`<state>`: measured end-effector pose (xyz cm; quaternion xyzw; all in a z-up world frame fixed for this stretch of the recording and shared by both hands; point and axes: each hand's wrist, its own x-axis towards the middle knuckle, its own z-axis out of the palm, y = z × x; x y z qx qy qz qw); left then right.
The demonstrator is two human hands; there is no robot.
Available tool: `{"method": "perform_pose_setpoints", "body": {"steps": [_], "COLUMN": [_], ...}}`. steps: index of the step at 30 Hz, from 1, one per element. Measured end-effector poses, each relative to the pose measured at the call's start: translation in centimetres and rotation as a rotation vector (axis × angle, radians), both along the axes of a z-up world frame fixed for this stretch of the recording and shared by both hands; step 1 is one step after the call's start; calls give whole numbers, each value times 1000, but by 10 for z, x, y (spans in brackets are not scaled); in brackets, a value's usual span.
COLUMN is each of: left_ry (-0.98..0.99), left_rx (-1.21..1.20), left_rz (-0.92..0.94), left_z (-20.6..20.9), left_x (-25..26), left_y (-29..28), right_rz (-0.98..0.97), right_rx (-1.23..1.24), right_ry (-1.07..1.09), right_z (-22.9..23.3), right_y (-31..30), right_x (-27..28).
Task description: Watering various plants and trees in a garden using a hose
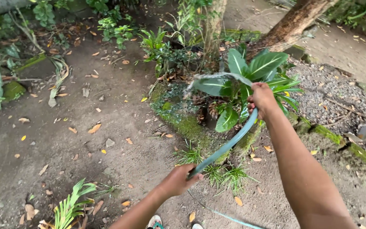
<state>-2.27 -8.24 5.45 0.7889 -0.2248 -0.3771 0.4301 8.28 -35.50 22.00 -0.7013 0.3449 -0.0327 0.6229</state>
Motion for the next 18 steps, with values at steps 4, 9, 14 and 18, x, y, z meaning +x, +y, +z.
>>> {"method": "perform_pose_setpoints", "body": {"steps": [4, 9, 14, 18], "left_ry": [-36, 54, 12, -91], "left_rx": [-89, -168, -164, -227], "left_rz": [78, 105, 105, 111], "left_z": [-19, -21, -21, -50], "left_x": [2, 9, 14, 15], "left_y": [6, 10, 15, 18], "right_rz": [7, 17, 15, 23], "right_rx": [-67, -87, -105, -132], "right_ry": [-27, -31, -1, -75], "right_z": [2, 6, 5, -28], "right_y": [9, 16, 15, -11], "right_x": [10, 18, 19, 30]}}
